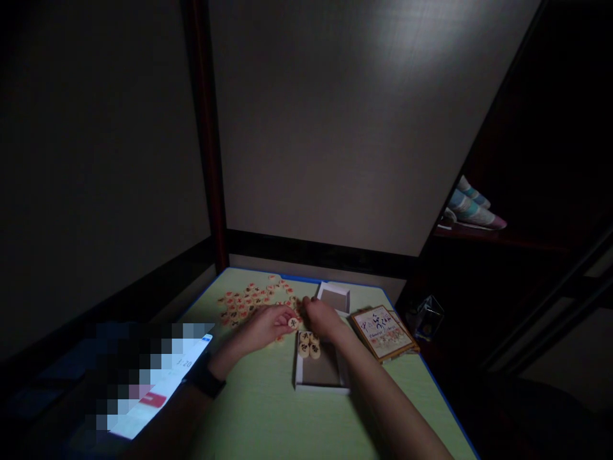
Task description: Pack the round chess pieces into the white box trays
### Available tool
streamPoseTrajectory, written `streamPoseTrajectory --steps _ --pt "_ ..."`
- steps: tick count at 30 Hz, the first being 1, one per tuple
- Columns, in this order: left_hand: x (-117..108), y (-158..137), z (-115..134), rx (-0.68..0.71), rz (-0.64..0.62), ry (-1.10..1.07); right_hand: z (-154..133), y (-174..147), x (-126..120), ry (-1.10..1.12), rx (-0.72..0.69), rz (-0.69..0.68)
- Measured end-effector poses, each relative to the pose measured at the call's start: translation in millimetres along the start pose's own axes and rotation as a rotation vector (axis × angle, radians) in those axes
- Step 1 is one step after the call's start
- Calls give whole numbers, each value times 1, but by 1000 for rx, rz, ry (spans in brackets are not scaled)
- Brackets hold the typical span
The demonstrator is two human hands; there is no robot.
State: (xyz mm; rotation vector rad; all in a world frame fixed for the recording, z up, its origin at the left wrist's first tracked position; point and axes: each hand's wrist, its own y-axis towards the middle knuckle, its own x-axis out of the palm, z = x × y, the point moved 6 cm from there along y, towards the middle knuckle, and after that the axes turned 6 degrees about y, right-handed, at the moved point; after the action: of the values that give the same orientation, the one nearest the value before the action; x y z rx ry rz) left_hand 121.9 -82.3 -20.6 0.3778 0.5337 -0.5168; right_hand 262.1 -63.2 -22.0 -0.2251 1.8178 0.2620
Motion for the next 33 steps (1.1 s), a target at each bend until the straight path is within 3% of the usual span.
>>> streamPoseTrajectory --steps 4,11,18,23,29,33 --pt "5 4 -7 -17 15 -32 2 -15 -14 51 -32 80" --pt "27 12 -22 -117 -3 -433 -18 -73 -38 441 -270 347" --pt "33 1 -9 -191 -168 -618 -32 -83 -25 416 -273 316" --pt "34 4 -12 -174 -112 -609 -35 -84 -18 403 -300 296" --pt "31 1 -3 -105 -183 -614 -42 -90 -25 326 -296 236" --pt "19 -1 0 -152 -119 -390 -40 -103 -36 340 -223 213"
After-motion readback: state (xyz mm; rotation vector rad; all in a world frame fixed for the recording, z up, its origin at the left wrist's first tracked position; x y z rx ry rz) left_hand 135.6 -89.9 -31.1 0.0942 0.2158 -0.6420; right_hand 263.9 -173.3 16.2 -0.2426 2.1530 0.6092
